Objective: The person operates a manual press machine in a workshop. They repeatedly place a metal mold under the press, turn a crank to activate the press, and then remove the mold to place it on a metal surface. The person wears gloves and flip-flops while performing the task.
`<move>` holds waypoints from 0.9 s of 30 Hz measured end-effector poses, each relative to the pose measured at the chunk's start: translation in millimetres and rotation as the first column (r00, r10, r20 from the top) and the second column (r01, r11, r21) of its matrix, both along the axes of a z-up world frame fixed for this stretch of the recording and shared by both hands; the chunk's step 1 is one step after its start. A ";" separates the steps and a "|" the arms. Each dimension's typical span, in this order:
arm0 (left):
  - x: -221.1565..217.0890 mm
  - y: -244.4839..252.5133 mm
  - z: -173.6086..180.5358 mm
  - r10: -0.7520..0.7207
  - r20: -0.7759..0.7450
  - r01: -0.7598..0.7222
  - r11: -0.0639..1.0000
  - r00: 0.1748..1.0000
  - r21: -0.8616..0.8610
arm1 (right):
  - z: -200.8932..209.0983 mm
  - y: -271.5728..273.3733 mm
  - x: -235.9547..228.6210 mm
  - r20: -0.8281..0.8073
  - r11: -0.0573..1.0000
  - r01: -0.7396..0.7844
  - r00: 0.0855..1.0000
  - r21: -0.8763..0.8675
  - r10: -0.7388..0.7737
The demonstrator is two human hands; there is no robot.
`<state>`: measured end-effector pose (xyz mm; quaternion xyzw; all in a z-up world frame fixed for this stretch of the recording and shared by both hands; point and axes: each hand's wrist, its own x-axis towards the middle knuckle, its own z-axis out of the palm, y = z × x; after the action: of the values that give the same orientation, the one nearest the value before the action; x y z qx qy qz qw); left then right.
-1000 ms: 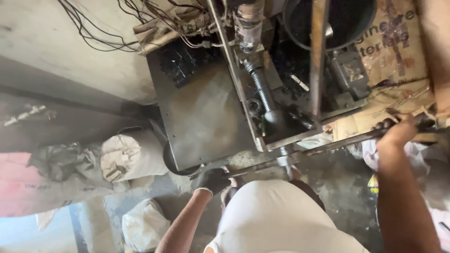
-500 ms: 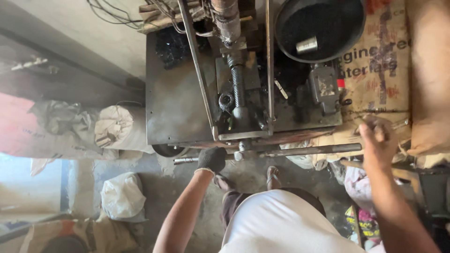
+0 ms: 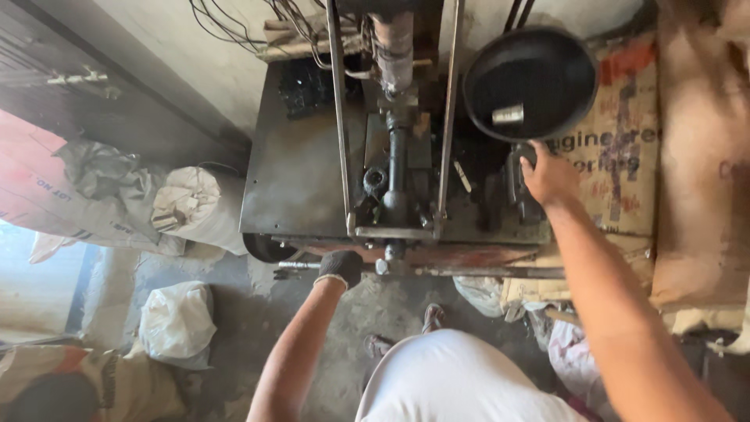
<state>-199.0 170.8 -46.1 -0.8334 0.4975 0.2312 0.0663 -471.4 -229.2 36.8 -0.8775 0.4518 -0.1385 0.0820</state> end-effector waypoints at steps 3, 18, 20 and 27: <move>-1.4 -0.1 0.4 -0.001 0.009 0.001 0.999 1.000 0.045 | -21.1 -16.5 4.4 0.113 0.999 0.047 0.993 -0.010 -0.046; 10.0 -3.0 4.8 -0.086 -0.096 0.093 0.993 0.992 0.075 | 6.8 -3.2 4.6 0.242 0.984 -0.016 0.970 0.179 -0.028; 8.9 -0.3 2.3 -0.090 -0.086 0.095 0.994 0.992 0.059 | 12.5 0.3 5.3 0.241 0.978 -0.010 0.970 0.209 -0.042; 10.2 0.7 6.3 -0.108 -0.092 0.110 0.994 0.990 0.018 | 23.2 6.4 8.0 0.186 0.965 0.049 0.978 0.258 -0.099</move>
<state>-188.9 171.5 -39.8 -0.7927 0.5422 0.2707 0.0656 -463.4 -222.7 60.0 -0.8243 0.4881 -0.1691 0.2318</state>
